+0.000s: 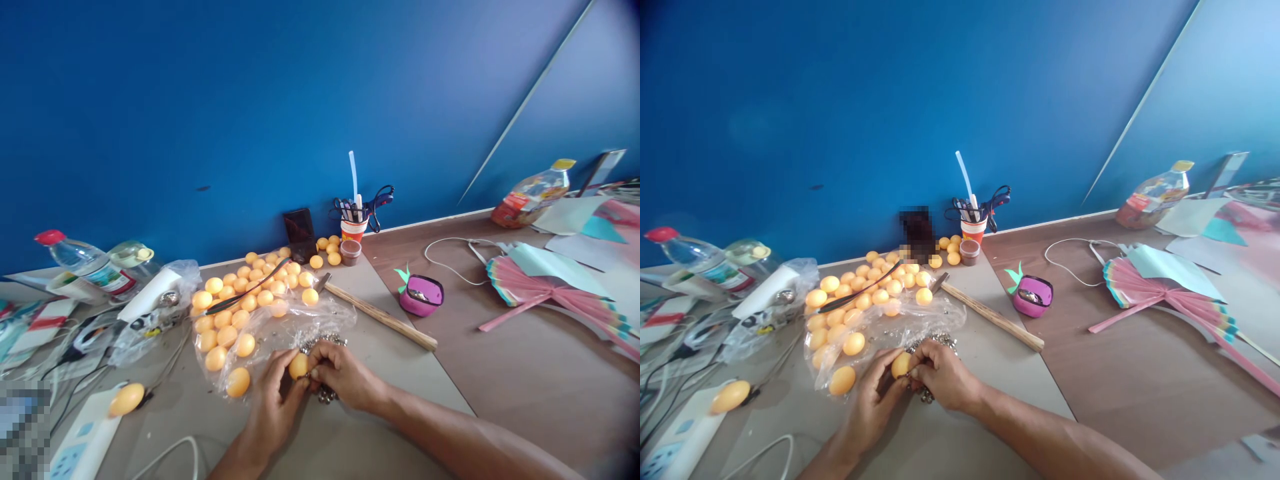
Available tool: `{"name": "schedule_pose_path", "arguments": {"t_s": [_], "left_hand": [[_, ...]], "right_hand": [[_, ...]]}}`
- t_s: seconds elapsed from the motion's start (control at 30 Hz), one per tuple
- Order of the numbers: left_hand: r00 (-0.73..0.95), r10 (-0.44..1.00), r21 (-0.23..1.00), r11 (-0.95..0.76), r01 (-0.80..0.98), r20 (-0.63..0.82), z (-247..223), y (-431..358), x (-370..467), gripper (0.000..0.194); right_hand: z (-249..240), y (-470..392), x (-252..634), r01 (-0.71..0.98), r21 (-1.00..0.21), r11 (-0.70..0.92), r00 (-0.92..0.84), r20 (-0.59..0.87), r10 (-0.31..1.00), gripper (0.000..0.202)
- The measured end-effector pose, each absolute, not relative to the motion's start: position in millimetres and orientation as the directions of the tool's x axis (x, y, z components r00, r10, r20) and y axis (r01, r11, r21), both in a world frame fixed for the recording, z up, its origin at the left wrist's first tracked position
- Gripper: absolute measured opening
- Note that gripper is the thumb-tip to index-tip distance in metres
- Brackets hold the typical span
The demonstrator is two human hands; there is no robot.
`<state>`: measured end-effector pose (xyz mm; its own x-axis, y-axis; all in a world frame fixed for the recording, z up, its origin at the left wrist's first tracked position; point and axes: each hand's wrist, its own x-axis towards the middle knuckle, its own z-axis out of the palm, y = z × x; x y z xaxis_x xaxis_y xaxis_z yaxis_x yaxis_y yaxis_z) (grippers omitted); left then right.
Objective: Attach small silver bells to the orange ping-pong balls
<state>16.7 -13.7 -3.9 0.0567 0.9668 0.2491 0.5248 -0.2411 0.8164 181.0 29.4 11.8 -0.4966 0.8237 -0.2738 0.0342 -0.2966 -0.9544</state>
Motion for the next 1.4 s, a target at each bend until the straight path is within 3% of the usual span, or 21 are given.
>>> {"name": "schedule_pose_path", "arguments": {"t_s": [0.53, 1.07, 1.4], "left_hand": [[0.050, 0.961, 0.793, -0.253, 0.555, 0.272, -5.3, -14.0, 18.2, 0.026], [0.057, 0.950, 0.769, -0.284, 0.572, 0.308, -7.6, -13.7, 17.9, 0.025], [0.028, 0.977, 0.853, -0.200, 0.481, 0.213, -5.0, -13.2, 18.8, 0.026]], "right_hand": [[7.7, 25.2, 177.6, -0.024, -0.958, -0.287, -0.445, -0.247, 0.861, 0.011], [4.9, 24.3, 177.3, 0.056, -0.976, -0.210, -0.414, -0.214, 0.885, 0.011], [5.3, 24.7, 174.9, 0.041, -0.973, -0.229, -0.400, -0.226, 0.888, 0.013]]}}
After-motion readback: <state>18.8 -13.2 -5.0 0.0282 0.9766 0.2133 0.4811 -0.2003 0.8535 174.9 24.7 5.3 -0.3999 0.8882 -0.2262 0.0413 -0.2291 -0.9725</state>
